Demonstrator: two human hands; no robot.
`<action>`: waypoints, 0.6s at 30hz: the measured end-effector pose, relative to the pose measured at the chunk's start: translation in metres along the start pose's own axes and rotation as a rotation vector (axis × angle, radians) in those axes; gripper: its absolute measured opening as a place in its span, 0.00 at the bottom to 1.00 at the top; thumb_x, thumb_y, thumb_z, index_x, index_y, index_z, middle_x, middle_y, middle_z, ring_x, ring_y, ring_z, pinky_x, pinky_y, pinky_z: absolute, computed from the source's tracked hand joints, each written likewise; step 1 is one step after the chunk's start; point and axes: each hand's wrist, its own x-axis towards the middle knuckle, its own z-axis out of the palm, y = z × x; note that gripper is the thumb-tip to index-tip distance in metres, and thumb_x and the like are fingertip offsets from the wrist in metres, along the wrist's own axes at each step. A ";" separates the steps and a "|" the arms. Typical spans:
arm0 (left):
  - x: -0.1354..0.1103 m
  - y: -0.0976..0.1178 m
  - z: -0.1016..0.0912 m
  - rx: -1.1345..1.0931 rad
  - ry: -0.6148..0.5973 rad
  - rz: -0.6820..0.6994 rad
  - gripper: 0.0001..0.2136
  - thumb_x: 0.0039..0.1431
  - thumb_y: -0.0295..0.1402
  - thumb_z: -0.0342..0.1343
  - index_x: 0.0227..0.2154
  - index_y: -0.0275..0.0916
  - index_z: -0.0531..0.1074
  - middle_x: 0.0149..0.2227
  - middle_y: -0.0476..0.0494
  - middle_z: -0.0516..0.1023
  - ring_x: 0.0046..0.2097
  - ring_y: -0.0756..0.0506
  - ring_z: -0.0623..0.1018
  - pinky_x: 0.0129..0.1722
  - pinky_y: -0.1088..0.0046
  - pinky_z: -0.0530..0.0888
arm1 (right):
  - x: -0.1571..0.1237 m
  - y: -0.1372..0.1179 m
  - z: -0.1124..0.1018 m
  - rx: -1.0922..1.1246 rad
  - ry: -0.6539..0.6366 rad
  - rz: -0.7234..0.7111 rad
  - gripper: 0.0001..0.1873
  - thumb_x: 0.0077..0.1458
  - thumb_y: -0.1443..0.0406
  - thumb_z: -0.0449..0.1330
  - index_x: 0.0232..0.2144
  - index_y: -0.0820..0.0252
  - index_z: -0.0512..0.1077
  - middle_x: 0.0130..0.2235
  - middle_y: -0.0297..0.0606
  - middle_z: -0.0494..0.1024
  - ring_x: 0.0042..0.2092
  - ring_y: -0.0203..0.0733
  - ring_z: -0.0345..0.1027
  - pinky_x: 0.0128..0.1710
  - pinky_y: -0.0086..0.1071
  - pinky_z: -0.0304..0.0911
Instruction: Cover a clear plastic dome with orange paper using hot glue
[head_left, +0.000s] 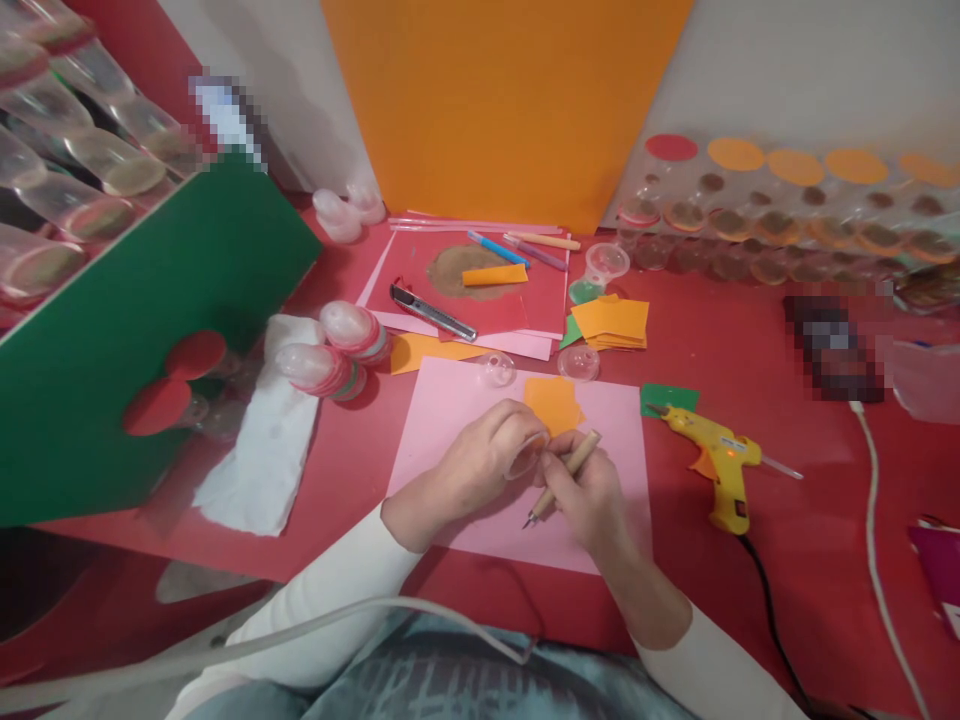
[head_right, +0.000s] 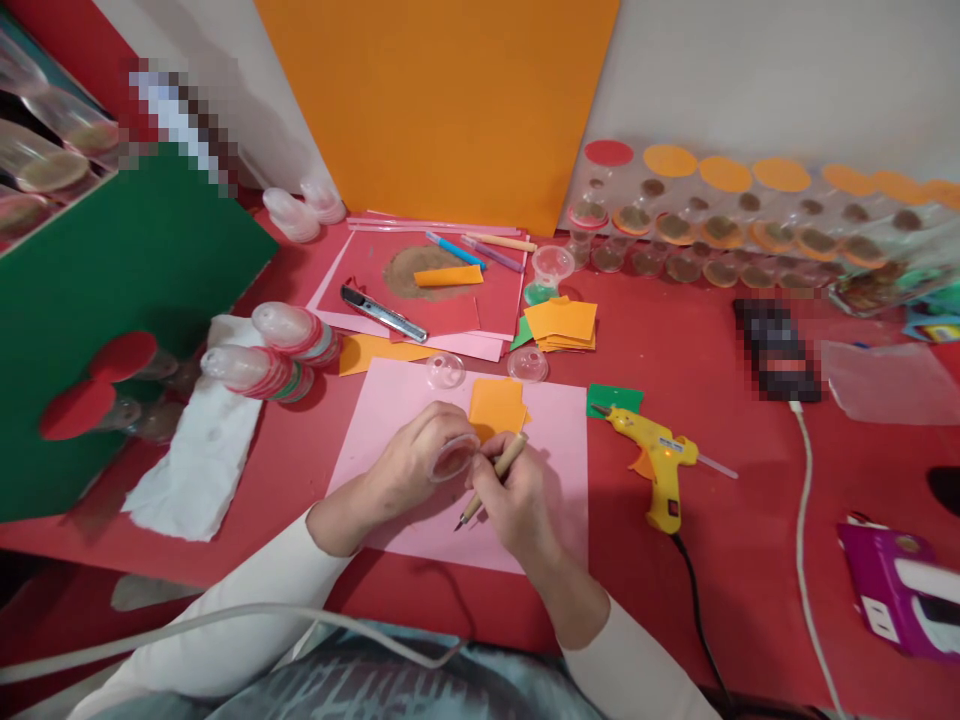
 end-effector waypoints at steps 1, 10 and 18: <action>0.000 0.000 0.000 0.003 -0.004 0.002 0.11 0.60 0.21 0.55 0.41 0.42 0.65 0.36 0.46 0.75 0.34 0.48 0.78 0.32 0.74 0.77 | 0.000 0.000 0.000 -0.003 -0.002 0.002 0.12 0.45 0.55 0.64 0.23 0.53 0.67 0.18 0.27 0.73 0.13 0.37 0.68 0.09 0.27 0.64; 0.004 0.003 -0.006 -0.043 -0.043 -0.025 0.09 0.62 0.22 0.54 0.39 0.43 0.65 0.34 0.48 0.75 0.34 0.48 0.77 0.31 0.75 0.76 | -0.001 0.000 -0.001 -0.053 -0.038 -0.002 0.12 0.46 0.53 0.62 0.25 0.52 0.65 0.16 0.24 0.69 0.12 0.39 0.68 0.09 0.28 0.63; 0.005 0.005 -0.008 -0.116 -0.179 -0.127 0.07 0.61 0.23 0.55 0.33 0.42 0.66 0.34 0.47 0.76 0.32 0.49 0.77 0.31 0.75 0.75 | 0.000 0.006 -0.005 -0.107 -0.041 0.000 0.11 0.47 0.56 0.62 0.25 0.51 0.65 0.16 0.24 0.69 0.12 0.38 0.66 0.10 0.28 0.61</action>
